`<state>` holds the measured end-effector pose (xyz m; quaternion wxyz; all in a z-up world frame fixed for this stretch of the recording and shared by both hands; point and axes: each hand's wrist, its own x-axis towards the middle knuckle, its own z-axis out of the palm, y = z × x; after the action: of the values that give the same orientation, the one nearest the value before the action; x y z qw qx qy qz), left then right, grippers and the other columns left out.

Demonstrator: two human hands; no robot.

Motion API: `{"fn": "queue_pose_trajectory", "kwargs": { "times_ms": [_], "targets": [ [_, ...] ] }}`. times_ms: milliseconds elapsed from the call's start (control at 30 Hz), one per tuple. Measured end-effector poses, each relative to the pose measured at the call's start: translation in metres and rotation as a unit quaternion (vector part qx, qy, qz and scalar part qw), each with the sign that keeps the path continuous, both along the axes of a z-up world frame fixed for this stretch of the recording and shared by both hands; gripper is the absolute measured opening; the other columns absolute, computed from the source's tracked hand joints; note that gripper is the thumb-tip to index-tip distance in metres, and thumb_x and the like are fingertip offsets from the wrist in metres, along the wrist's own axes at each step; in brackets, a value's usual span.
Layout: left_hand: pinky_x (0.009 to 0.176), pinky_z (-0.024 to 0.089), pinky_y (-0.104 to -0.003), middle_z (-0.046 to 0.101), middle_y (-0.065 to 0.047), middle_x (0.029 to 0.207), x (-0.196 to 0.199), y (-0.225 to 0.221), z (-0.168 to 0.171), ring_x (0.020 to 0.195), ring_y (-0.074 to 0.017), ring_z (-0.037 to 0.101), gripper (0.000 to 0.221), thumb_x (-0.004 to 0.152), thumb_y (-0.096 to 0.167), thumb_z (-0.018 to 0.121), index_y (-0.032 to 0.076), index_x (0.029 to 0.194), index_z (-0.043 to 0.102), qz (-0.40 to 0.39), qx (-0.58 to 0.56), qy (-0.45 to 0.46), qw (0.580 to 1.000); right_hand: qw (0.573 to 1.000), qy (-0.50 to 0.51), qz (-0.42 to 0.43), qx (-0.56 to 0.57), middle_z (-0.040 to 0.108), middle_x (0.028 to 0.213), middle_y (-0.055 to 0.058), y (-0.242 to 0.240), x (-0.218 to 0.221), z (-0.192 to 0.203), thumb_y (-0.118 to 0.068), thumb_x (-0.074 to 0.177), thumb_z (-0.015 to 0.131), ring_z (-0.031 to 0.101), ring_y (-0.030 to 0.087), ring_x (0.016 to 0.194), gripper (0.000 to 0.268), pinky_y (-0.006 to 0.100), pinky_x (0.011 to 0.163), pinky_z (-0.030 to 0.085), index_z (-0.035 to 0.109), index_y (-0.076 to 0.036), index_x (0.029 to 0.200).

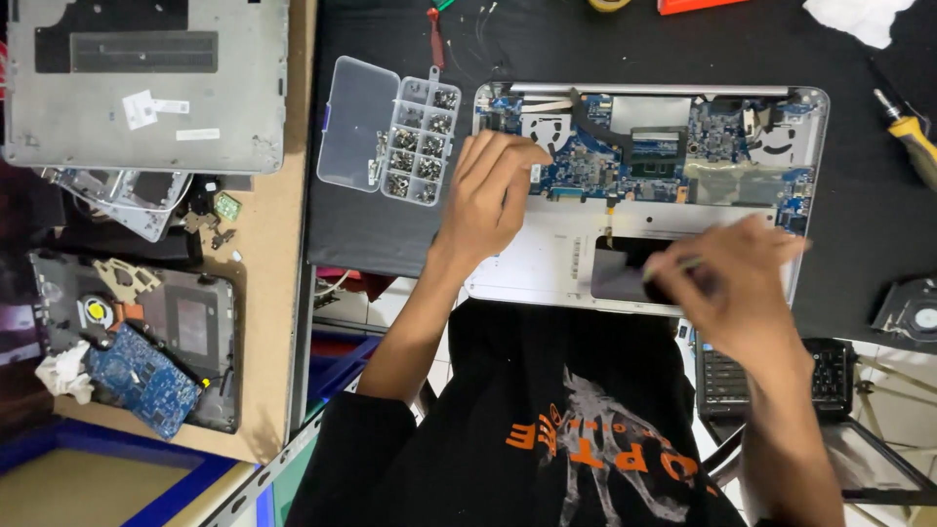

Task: Cleaning the internal components of a laptop, including the motherboard and fan, using a small brush to remove dust.

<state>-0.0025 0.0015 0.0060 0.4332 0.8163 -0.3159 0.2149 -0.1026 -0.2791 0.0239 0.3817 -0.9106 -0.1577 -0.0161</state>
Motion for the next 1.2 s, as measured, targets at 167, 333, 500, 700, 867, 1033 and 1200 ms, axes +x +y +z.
{"fn": "queue_pose_trajectory", "kwargs": {
  "times_ms": [167,333,500,700,867,1033,1200],
  "targets": [
    [0.076,0.034,-0.037,0.065,-0.011,0.099,-0.001,-0.003,0.002,0.085,-0.0249,0.055,0.024,0.109,0.002,0.039,0.003,0.106,0.064,-0.022,0.019,-0.017,0.999,0.999,0.023,-0.027,-0.017,0.066,0.077,-0.001,-0.003,-0.007,0.002,-0.031,0.095,0.075,0.045,0.018,0.08,0.017,0.038,0.09,0.029,0.075,-0.014,0.093],
    [0.078,0.034,-0.038,0.063,-0.011,0.104,-0.006,-0.005,0.007,0.09,-0.0263,0.056,0.023,0.106,-0.003,0.042,0.002,0.107,0.064,-0.073,0.045,-0.029,0.996,0.99,0.132,0.044,0.02,0.063,0.076,-0.003,-0.007,-0.005,0.005,-0.034,0.084,0.076,0.043,0.015,0.083,0.019,0.033,0.078,0.036,0.079,-0.016,0.089],
    [0.084,0.044,-0.037,0.068,-0.009,0.1,-0.025,-0.018,0.008,0.098,-0.0267,0.061,0.029,0.092,-0.011,0.058,0.008,0.11,0.072,-0.121,0.071,0.048,0.989,0.996,-0.078,-0.043,-0.01,0.065,0.069,0.005,0.021,0.007,0.004,-0.018,0.09,0.084,0.058,0.03,0.074,0.01,0.041,0.085,0.037,0.075,-0.016,0.085],
    [0.093,0.048,-0.047,0.066,-0.015,0.115,-0.027,-0.011,0.03,0.112,-0.0385,0.061,0.025,0.097,0.003,0.062,0.004,0.122,0.065,-0.165,0.073,0.058,0.982,0.997,-0.043,-0.05,0.03,0.064,0.072,0.002,0.003,0.0,-0.011,-0.026,0.091,0.082,0.051,0.023,0.077,0.014,0.035,0.086,0.039,0.072,-0.016,0.089],
    [0.101,0.041,-0.05,0.062,-0.015,0.124,-0.03,-0.009,0.03,0.122,-0.0372,0.055,0.037,0.09,0.0,0.059,0.006,0.126,0.06,-0.217,0.132,0.104,0.962,0.999,-0.021,-0.048,0.007,0.066,0.077,0.002,-0.003,-0.022,-0.001,-0.029,0.09,0.079,0.051,0.023,0.08,0.018,0.038,0.087,0.039,0.073,-0.012,0.089],
    [0.105,0.037,-0.049,0.058,-0.007,0.13,-0.027,-0.012,0.029,0.127,-0.0302,0.053,0.038,0.092,-0.002,0.053,0.013,0.126,0.056,-0.215,0.154,0.15,0.953,0.989,0.014,-0.106,-0.105,0.076,0.086,0.003,-0.053,-0.054,0.001,-0.025,0.097,0.075,0.067,0.016,0.074,0.016,0.037,0.096,0.041,0.075,-0.009,0.096],
    [0.103,0.038,-0.043,0.06,-0.011,0.132,-0.024,-0.031,0.026,0.127,-0.0292,0.053,0.038,0.088,-0.002,0.057,0.007,0.125,0.057,-0.261,0.181,0.097,0.943,0.992,-0.03,-0.125,-0.01,0.076,0.092,0.003,-0.004,-0.048,-0.007,-0.022,0.092,0.079,0.065,0.018,0.081,0.013,0.041,0.092,0.037,0.074,-0.009,0.094]
  ]
}}
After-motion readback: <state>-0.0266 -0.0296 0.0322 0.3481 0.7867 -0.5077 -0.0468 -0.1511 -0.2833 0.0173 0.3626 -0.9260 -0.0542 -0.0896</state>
